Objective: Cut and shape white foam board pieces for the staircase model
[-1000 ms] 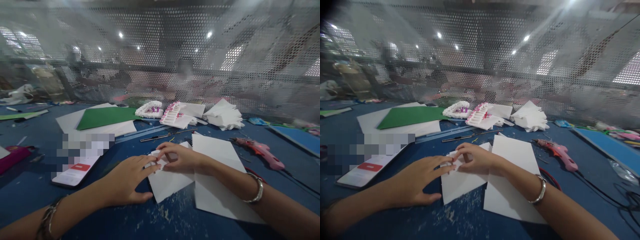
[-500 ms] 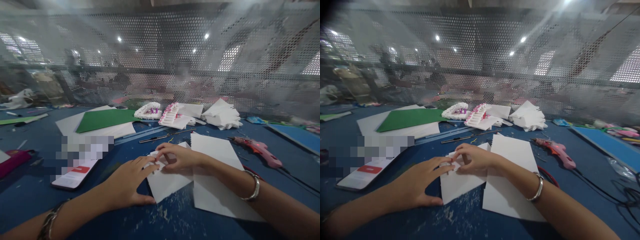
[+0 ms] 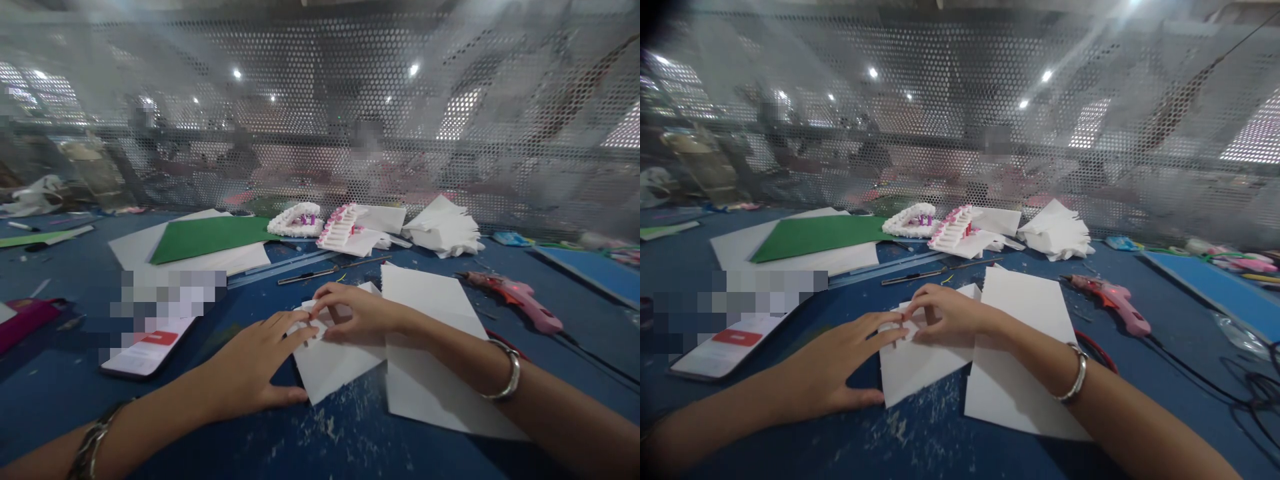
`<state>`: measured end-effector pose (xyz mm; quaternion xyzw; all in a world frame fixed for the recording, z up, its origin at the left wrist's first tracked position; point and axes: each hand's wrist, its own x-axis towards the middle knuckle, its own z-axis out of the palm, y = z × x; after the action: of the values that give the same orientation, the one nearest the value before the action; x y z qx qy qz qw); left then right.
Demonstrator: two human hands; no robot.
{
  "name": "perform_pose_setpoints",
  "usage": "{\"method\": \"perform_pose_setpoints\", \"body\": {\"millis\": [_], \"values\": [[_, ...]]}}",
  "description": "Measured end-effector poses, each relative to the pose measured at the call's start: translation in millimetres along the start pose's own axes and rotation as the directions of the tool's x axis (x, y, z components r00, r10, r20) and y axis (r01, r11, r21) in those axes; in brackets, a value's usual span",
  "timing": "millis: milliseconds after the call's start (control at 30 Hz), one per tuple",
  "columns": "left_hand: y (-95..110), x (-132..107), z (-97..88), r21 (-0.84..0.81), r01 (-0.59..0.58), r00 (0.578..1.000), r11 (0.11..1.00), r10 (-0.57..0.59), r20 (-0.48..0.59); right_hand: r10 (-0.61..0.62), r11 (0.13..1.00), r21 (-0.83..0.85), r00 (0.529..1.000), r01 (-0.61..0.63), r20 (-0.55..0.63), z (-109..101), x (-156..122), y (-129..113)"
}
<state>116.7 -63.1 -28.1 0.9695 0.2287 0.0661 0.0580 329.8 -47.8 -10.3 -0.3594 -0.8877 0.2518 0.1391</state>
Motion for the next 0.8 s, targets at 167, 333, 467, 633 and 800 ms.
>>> {"method": "perform_pose_setpoints", "body": {"millis": [167, 333, 467, 633, 800], "values": [[0.2, -1.7, -1.0, 0.007, 0.002, 1.000, 1.000, -0.002, 0.017, -0.018, 1.000, -0.005, 1.000, 0.018, -0.014, 1.3, 0.0, -2.4], [-0.5, -1.5, -2.1, 0.013, 0.009, 0.999, 1.000, -0.009, 0.040, -0.003, 1.000, 0.022, 1.000, 0.003, 0.002, 1.1, -0.6, -1.8], [0.1, -0.3, -1.8, 0.003, 0.019, 0.998, 1.000, -0.019, 0.052, -0.005, 0.999, 0.050, 1.000, 0.004, 0.015, 2.3, -0.7, 1.7], [-1.2, 0.1, -0.5, -0.009, 0.020, 0.999, 1.000, -0.019, 0.038, -0.021, 0.998, 0.062, 1.000, 0.020, 0.006, 3.6, -0.2, 3.6], [-1.6, -0.8, -0.4, -0.009, 0.016, 0.999, 1.000, -0.016, 0.036, -0.053, 0.998, 0.036, 0.998, 0.054, -0.020, 4.9, 0.0, 4.6]]}}
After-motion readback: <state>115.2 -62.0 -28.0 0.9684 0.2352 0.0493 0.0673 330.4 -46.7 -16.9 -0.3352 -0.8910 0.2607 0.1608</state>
